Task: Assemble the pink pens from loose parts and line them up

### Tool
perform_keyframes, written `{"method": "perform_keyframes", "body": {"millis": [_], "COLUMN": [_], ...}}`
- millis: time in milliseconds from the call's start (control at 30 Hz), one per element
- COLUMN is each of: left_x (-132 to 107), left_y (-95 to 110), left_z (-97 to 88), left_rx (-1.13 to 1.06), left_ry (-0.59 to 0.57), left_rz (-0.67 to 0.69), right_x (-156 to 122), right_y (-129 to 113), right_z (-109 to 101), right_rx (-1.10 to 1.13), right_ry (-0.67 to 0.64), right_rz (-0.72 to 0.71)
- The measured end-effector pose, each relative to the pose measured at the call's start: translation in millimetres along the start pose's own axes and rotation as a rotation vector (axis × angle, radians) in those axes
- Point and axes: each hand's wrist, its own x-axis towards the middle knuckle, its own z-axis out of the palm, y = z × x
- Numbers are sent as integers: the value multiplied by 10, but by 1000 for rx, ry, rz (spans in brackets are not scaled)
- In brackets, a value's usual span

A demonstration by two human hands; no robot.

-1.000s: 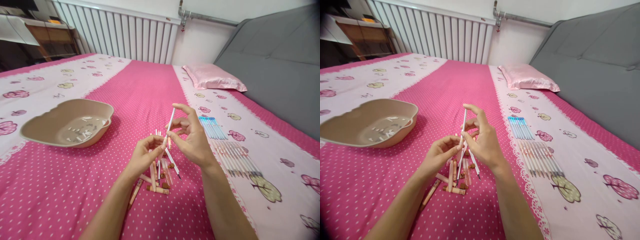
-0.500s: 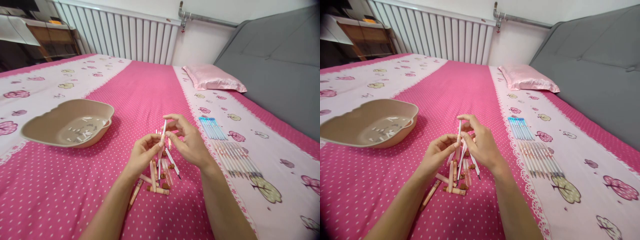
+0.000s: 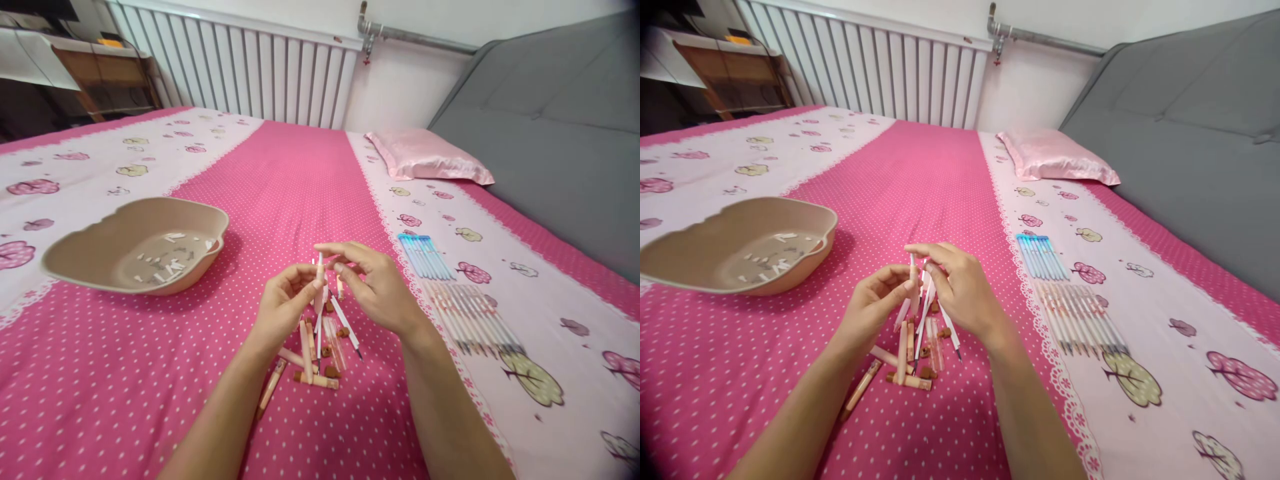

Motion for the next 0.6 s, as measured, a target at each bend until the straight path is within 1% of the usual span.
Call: {"method": "perform_keyframes", "body": {"millis": [67,133,200,267,333,400,533,600], "left_x": [3,5,5,4,4,9,29,38], "left_y": [-4,-2,9,28,46,53,24,2], "left_z": [-7,-17,-25,-29,-31,-36,-66,-83], "left_rx": [9,9,5,4,11,17,18,15], "left_ry": [21,46,73,114,157,183,194,196], "left_rz": [-2,-6,-15,-40,-57,-43,4,15], "right_x": [4,4,1,-7,-16,-23,-19,-13], "right_y": [11,44,100,176,257,327,405,426], "right_z": [-6,-20,-40,-59,-70,-65,-2,48], "right_rx": [27,44,23,-37,-120,-220,-408,-477], "right_ry": [21,76,138,163,137,80,-68,-115], "right_rz": [12,58,142,252,348,418,556,624]}}
